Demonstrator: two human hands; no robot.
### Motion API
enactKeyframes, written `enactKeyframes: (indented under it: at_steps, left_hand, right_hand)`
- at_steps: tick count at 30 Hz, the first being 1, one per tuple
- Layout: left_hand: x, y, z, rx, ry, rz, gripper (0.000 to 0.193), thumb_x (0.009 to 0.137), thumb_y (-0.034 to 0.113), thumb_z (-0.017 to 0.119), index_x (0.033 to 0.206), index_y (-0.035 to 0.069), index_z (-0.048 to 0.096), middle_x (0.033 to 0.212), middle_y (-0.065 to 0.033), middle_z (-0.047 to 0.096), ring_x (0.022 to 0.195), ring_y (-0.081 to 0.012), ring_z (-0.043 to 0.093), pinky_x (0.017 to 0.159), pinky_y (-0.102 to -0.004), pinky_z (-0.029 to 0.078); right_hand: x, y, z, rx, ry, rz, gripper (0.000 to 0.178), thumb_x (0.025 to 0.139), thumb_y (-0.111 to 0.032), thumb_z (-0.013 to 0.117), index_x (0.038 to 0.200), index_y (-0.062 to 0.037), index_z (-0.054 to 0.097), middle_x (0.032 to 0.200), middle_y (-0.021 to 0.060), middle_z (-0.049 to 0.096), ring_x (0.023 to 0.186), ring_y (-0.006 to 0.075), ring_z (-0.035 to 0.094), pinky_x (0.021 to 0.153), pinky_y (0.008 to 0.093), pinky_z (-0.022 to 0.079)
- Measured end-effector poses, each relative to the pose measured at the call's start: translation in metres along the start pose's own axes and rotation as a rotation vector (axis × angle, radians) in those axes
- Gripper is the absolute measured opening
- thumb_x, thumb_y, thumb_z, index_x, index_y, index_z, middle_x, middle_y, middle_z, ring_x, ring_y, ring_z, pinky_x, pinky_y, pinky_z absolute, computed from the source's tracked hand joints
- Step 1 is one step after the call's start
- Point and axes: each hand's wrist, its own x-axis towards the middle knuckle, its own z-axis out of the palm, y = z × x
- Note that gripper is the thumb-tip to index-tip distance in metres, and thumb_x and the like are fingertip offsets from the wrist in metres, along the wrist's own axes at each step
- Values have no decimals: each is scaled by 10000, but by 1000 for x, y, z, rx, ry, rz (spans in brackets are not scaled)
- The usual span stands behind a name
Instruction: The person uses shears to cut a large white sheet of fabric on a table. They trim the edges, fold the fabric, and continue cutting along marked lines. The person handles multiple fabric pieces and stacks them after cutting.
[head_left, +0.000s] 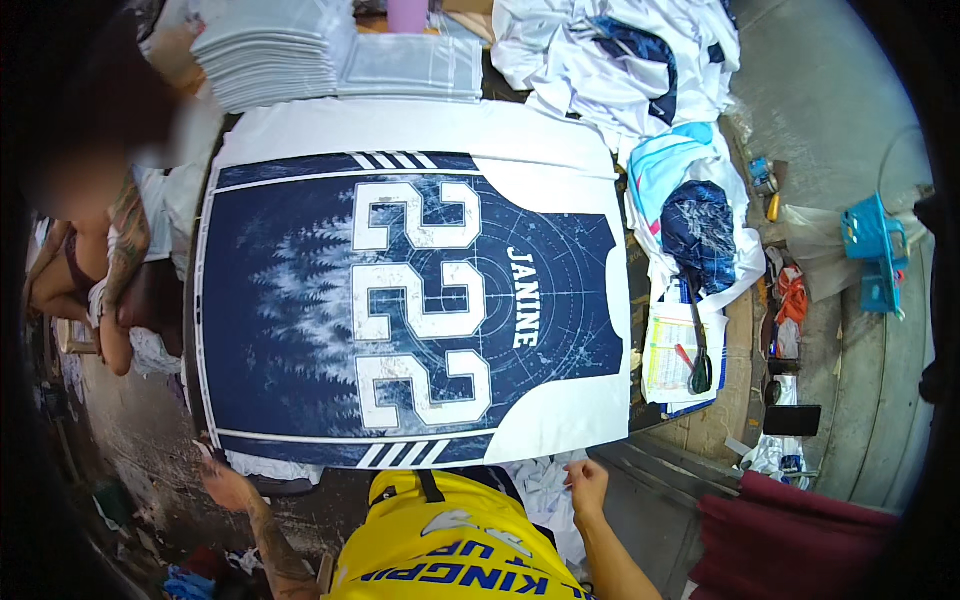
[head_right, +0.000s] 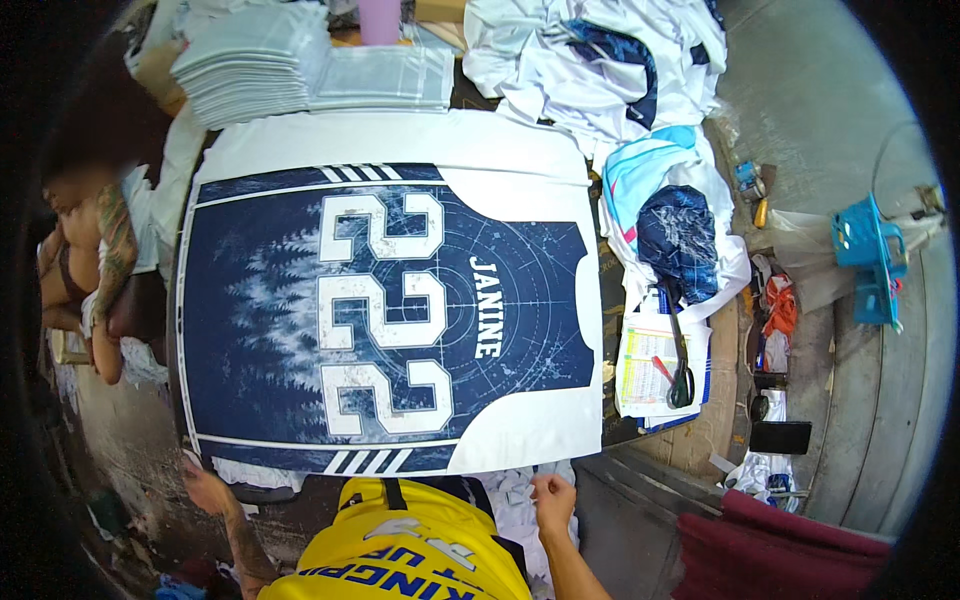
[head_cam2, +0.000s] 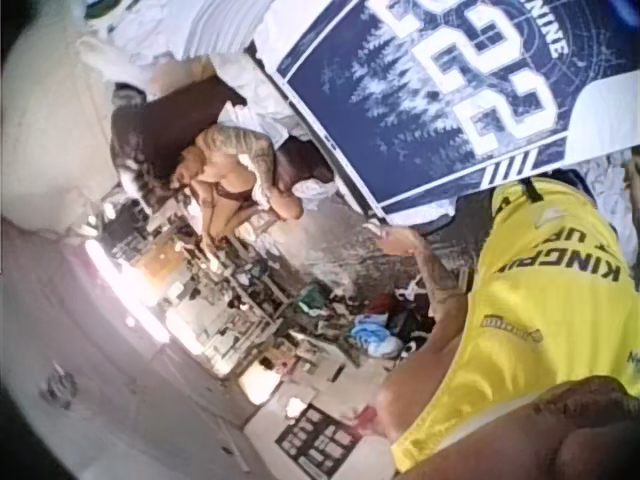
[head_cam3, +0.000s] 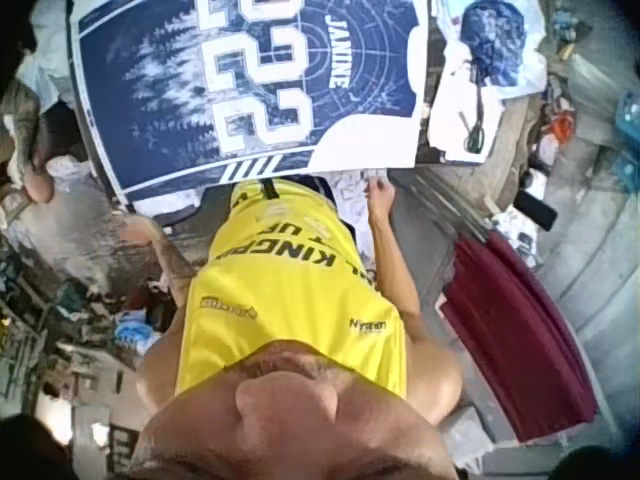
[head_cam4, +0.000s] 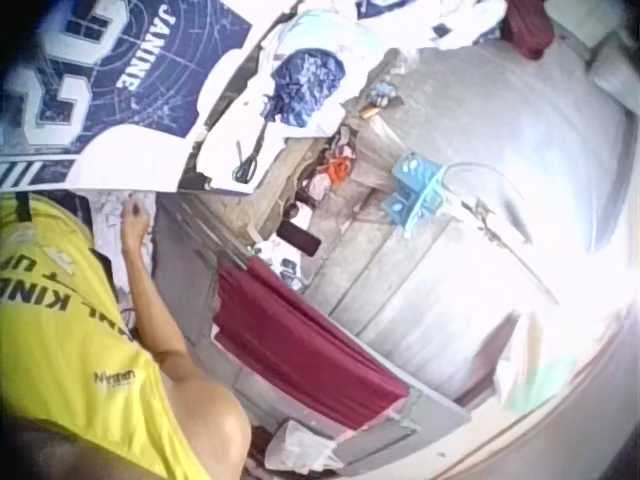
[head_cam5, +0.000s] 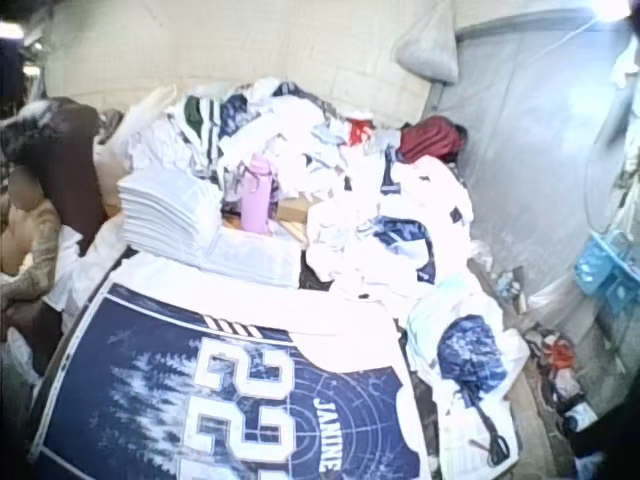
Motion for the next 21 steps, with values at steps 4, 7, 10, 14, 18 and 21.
enactKeyframes:
  at_steps: [4, 7, 10, 14, 18, 21]
  left_hand:
    - [-59, -64, 93, -1115, -693, -948, 1160, 950, 919, 387, 1702, 45, 270, 1751, -201, 305, 1624, -412, 251, 1287, -697, 214]
    - [-92, -103, 154, -1757, -1283, -905, 1024, 982, 756, 498, 1680, 33, 302, 1771, -155, 286, 1611, -403, 262, 1290, -684, 164]
    - [-74, -159, 110, -1760, -1077, -564, 610, 1083, 368, 637, 1576, 30, 513, 1601, -160, 574, 1463, -321, 545, 1286, -507, 362]
    - [-31, -199, -60, -1384, -878, -165, 528, 1060, 148, 652, 1531, -42, 510, 1518, -175, 605, 1420, -314, 567, 1235, -472, 426]
    - [8, -99, -148, -965, -130, 332, 637, 1016, 118, 703, 1609, 127, 470, 1641, -159, 459, 1463, -330, 513, 1251, -469, 384]
    - [68, 32, -135, -976, -661, 320, 503, 1040, 256, 728, 1476, 42, 598, 1455, -107, 613, 1338, -253, 598, 1122, -401, 467]
  right_hand:
    - [78, 103, 7, 566, 50, 288, 711, 970, -81, 689, 1579, -311, 404, 1222, 48, 631, 1076, 221, 629, 911, 547, 503]
    - [131, 152, -6, 349, -326, 84, 472, 967, -70, 729, 1426, -67, 617, 1391, 47, 689, 1095, 184, 687, 930, 397, 518]
    - [79, 181, -51, 206, -284, -15, 324, 947, -128, 808, 1241, -4, 746, 1110, 47, 734, 915, 143, 641, 775, 330, 487]
    - [-37, 136, -110, 429, -88, -189, 339, 926, -32, 821, 1255, -33, 739, 1141, 28, 711, 994, 145, 647, 964, 331, 523]
    - [-52, 1, -149, 514, 116, -479, 376, 935, -40, 817, 1280, -33, 669, 1150, 29, 683, 1085, 148, 638, 1008, 322, 513]
    - [-8, -118, -173, 245, -183, -805, 375, 952, -82, 812, 1290, -29, 658, 1188, 47, 688, 1073, 114, 645, 903, 255, 503]
